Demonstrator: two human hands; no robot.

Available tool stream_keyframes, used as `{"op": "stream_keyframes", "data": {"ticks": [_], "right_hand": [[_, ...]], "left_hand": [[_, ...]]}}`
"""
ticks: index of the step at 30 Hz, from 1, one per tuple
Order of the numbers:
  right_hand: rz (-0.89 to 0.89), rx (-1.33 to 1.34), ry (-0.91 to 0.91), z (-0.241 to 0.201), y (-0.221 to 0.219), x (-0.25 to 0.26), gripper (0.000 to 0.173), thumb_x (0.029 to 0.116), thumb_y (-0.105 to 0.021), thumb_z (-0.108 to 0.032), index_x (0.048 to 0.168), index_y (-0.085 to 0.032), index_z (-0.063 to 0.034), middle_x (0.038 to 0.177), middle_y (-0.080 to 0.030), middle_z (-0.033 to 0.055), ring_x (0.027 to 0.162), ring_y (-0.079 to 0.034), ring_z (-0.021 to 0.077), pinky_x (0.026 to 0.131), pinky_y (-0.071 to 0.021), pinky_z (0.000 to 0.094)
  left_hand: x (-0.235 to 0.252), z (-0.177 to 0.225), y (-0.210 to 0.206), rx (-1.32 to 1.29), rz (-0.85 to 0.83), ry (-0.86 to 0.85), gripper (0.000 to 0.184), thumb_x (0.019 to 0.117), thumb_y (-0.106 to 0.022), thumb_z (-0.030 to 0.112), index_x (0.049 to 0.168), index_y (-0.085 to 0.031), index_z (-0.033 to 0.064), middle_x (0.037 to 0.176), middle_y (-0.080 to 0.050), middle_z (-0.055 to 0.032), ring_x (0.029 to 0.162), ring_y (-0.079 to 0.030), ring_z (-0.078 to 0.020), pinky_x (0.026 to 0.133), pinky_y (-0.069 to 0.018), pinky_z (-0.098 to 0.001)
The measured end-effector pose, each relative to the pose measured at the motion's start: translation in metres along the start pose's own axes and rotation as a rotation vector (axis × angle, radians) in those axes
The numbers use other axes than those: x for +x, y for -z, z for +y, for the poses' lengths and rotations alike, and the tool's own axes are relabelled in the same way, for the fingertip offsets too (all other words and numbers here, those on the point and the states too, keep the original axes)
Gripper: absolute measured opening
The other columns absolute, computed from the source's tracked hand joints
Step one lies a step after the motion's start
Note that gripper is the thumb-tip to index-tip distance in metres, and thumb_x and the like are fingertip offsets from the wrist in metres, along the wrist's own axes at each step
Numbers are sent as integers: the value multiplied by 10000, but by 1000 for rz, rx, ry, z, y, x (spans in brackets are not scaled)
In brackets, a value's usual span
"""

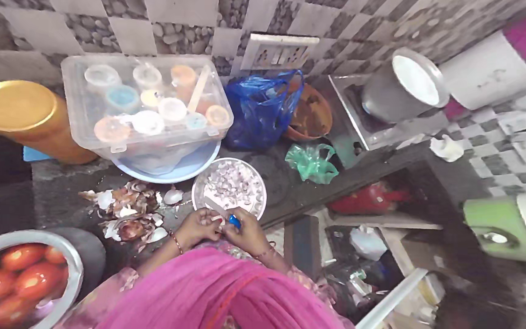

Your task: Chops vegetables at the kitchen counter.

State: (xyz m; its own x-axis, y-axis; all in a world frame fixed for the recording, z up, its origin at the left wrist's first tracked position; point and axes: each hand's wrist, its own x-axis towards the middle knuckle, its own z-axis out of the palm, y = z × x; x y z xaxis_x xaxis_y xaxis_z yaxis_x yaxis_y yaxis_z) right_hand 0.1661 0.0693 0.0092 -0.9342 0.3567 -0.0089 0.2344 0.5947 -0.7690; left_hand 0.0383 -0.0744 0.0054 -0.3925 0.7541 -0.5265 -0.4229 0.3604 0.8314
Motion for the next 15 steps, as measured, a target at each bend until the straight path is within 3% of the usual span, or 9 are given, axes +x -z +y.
{"op": "stream_keyframes", "data": {"ticks": [3,5,8,15], "right_hand": [[3,124,-30,2,-1,-3,314,866,-722,-190,1087,-696,32,923,-698,123,708,-615,133,653,-531,291],[15,322,-144,1,-2,-3,356,866,-735,-176,1133,-651,45,865,-680,71,647,-595,68,613,-528,247],[83,610,-200,-2,-3,-3,334,876,-738,-94,1149,-607,47,892,-683,37,624,-602,28,586,-548,214],[237,483,-108,-4,-4,-3,315,846,-770,-147,1077,-651,31,837,-668,24,588,-557,12,551,-509,199]], "left_hand": [[-4,3,-3,45,4,-28,334,859,-718,-24,1169,-594,-33,894,-660,-26,745,-650,-50,709,-573,-235],[-6,2,-3,-36,-9,-106,294,877,-677,-12,1161,-602,-6,945,-689,2,801,-672,-36,739,-581,-216],[-6,0,-6,-180,-10,-199,358,833,-659,-12,1188,-615,-7,1009,-710,9,867,-684,-46,798,-584,-228],[-6,11,-15,-193,28,-279,362,784,-710,-3,1140,-647,-8,1036,-717,11,898,-684,-41,824,-580,-221]]}}
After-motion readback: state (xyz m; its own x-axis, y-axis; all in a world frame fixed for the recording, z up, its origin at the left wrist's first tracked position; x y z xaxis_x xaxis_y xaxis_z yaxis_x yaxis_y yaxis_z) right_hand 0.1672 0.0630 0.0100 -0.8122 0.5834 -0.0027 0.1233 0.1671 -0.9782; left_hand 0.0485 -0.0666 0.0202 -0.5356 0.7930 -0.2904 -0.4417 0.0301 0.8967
